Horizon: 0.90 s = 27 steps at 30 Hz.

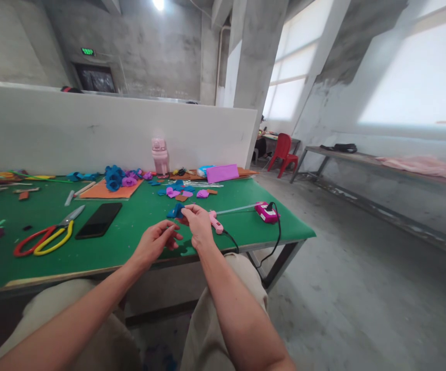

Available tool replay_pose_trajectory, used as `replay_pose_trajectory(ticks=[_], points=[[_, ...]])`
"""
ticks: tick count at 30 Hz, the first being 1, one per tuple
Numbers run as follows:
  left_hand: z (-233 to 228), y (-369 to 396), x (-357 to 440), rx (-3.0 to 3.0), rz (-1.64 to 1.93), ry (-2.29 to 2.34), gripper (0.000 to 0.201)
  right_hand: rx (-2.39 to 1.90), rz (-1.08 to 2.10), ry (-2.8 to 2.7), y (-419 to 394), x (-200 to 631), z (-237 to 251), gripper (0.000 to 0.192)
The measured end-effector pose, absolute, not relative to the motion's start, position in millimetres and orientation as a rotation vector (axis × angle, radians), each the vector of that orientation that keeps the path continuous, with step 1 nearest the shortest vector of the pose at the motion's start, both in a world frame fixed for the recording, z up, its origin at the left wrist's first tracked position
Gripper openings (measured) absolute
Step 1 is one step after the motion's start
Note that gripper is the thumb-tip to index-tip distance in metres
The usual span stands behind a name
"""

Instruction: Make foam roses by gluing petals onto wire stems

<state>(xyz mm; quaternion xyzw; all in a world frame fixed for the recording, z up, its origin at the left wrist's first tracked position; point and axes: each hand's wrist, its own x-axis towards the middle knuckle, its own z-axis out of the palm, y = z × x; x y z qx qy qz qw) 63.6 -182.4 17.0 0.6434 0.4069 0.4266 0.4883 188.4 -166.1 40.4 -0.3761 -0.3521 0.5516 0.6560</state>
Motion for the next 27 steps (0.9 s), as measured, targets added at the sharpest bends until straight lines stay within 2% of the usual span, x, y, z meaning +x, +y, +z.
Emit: replay_pose_trajectory(ticks=[27], points=[[14.4, -182.3, 63.0, 1.560, 1.056, 1.014, 0.026, -0.803, 1.333, -0.752, -165.9, 188.6, 40.1, 0.020]])
